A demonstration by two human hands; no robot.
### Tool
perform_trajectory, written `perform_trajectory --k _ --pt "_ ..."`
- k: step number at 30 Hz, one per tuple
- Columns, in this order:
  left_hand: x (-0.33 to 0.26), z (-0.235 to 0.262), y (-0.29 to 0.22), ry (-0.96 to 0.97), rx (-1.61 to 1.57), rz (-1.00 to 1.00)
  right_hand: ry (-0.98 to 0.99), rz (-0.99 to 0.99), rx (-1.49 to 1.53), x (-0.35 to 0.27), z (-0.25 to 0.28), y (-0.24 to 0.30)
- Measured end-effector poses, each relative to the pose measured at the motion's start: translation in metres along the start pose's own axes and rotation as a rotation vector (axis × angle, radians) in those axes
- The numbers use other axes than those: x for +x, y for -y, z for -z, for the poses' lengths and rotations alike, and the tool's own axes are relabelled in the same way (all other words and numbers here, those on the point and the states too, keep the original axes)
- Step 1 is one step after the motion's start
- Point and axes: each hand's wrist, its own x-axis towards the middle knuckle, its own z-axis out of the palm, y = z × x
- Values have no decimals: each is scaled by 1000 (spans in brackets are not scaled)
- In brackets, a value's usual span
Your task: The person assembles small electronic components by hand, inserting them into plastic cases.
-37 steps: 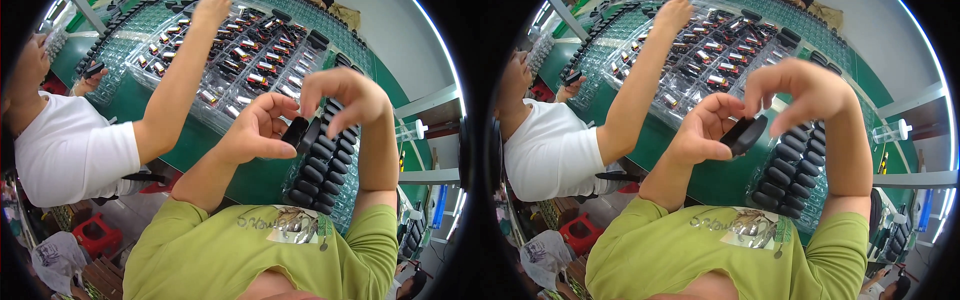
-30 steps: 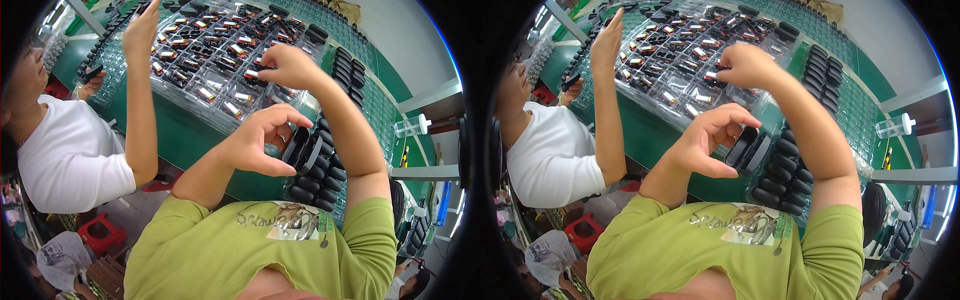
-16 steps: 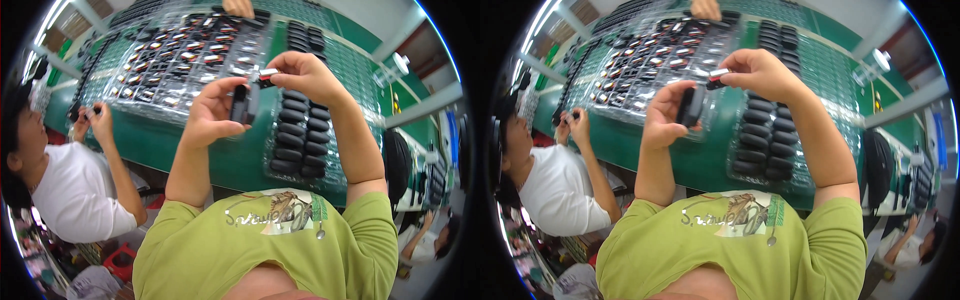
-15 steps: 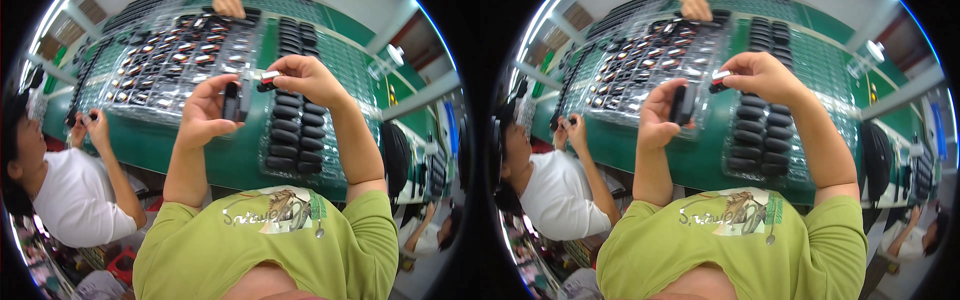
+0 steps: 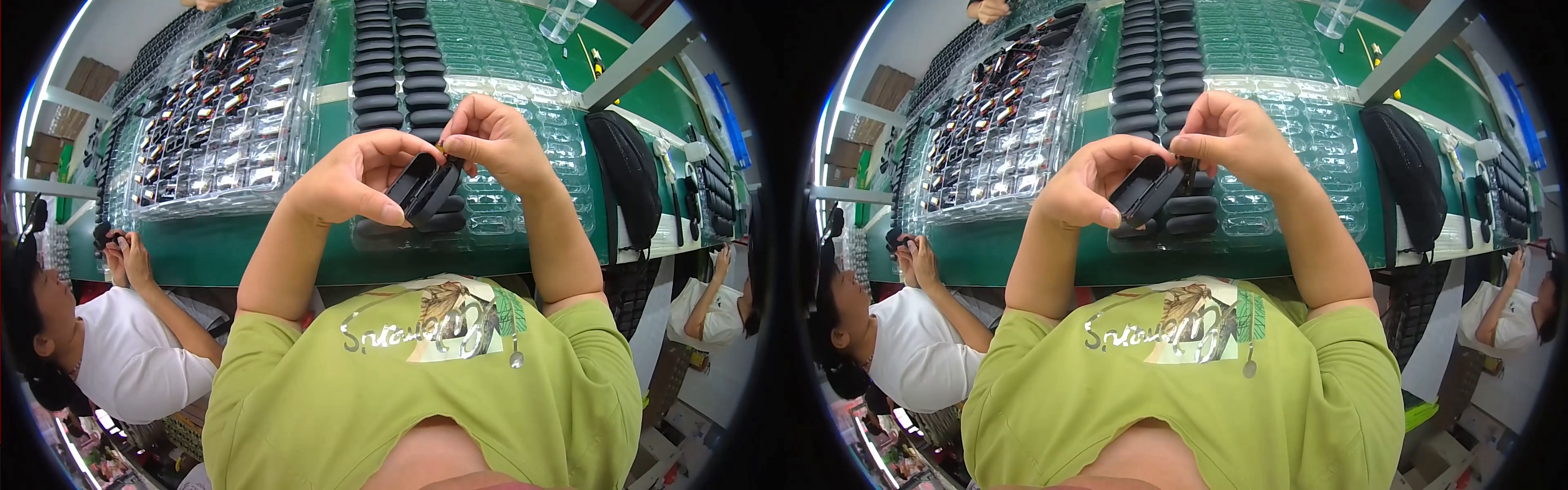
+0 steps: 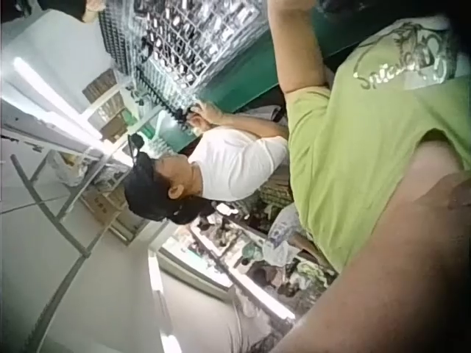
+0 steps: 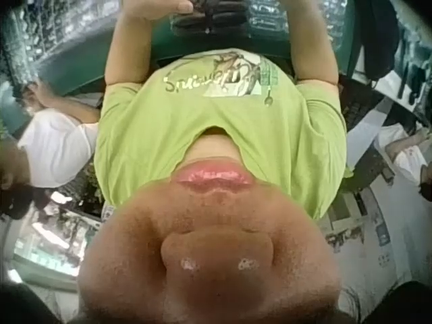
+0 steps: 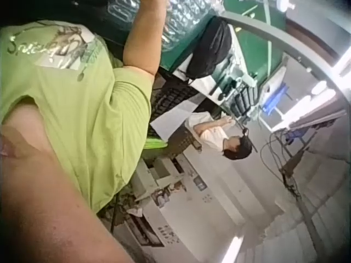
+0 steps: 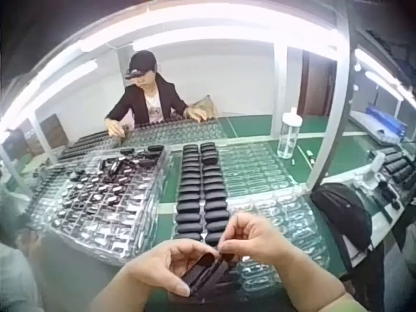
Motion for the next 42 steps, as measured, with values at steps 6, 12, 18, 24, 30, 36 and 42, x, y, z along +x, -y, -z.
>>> perform_trajectory --k 6,12,18,24,30,36,42 --pt "6 7 20 20 -245 -75 11 122 -4 -9 3 -11" --pt "1 17 33 -27 -275 -133 19 278 -423 -16 -3 -9" --pt "1 11 35 -135 -135 -195 -198 358 -342 -10 0 -19" --pt "-1 3 42 -400 454 -260 -84 426 -317 -14 -8 -9" --pt "1 0 40 -401 662 -261 -37 409 -517 -12 -12 -14" --pt "1 -3 40 -388 613 -265 -26 457 -634 -12 -8 -13" --pt "4 -2 44 -336 457 -315 4 482 -655 -13 -5 -11"
